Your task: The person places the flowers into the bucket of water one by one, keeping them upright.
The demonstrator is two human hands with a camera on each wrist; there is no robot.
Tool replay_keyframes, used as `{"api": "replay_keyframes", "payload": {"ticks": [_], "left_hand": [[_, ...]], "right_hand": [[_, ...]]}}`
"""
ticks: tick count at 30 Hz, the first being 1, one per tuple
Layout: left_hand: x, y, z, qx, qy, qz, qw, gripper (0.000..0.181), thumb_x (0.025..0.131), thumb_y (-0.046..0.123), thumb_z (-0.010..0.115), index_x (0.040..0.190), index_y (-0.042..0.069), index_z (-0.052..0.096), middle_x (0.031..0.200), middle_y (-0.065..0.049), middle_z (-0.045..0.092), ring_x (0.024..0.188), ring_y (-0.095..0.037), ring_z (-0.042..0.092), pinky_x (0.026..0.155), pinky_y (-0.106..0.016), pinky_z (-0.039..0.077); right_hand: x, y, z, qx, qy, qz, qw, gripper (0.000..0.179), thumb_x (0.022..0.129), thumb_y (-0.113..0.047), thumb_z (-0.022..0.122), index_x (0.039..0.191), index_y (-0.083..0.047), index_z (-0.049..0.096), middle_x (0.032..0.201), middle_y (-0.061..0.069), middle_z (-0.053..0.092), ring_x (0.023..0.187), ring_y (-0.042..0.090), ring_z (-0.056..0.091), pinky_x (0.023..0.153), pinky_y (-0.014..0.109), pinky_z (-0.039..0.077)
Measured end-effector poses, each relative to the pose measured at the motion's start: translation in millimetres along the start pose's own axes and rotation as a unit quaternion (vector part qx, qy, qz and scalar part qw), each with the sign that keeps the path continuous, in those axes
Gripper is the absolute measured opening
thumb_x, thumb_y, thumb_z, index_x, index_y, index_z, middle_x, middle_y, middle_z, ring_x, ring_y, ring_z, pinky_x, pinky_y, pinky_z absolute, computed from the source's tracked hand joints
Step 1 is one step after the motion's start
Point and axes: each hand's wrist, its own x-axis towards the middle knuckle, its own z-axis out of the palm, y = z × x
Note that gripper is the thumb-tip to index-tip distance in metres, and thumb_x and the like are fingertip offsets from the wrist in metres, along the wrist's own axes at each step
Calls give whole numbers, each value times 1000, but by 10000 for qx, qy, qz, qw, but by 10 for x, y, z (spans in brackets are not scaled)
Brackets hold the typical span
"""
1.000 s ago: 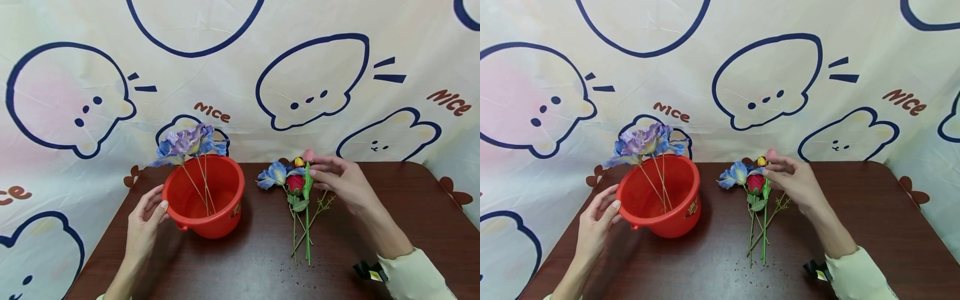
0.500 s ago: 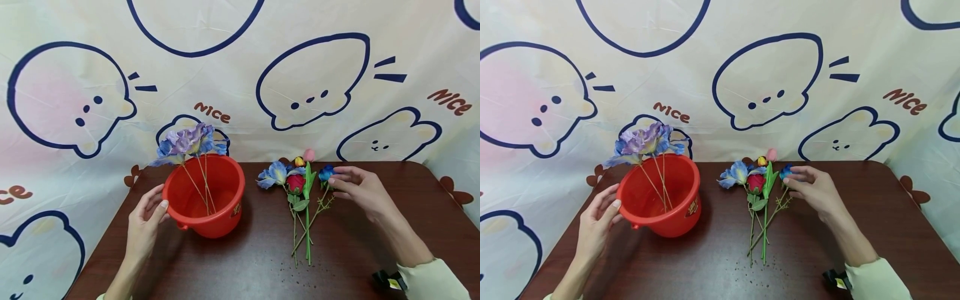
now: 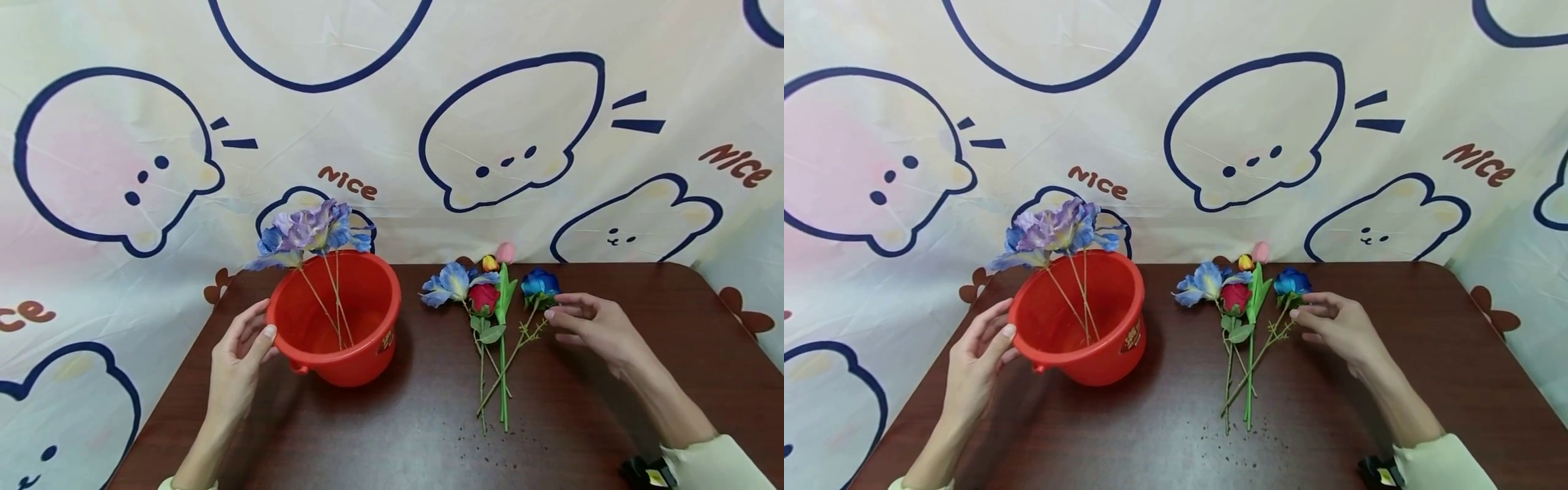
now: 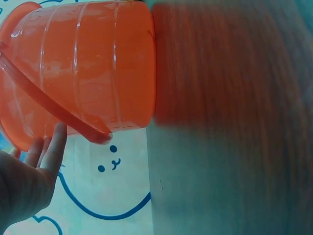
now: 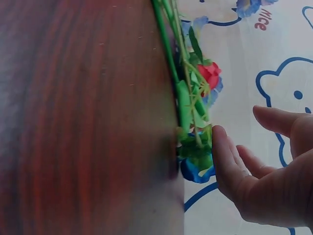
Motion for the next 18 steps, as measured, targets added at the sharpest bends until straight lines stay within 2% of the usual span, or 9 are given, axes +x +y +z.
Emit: {"api": "replay_keyframes", "payload": {"ticks": [6,12,18], "left_hand": [[4,-4,14,-41,-15,14,10000,49,108,13,65,155,8,53,128,4,71,109,-6,75,84,-22,65],[16,-3,31,-36,-20,-2,10000,49,108,14,65,155,8,53,129,4,71,110,-6,75,84,-22,65],[1,-3,14,13,69,-90,9999,49,107,14,66,155,10,54,129,4,71,109,-6,76,83,-21,65]], "right_hand": [[14,106,-3,317,-225,293,9988,80,106,-33,71,161,9,31,129,10,73,102,3,75,92,38,67],[65,181,-1,833,-598,637,9927,84,107,-33,68,163,13,23,137,15,66,106,7,76,94,38,66],[141,250,33,1476,-970,819,9809,84,109,-27,65,164,15,17,123,-1,75,108,7,77,97,37,65]]}}
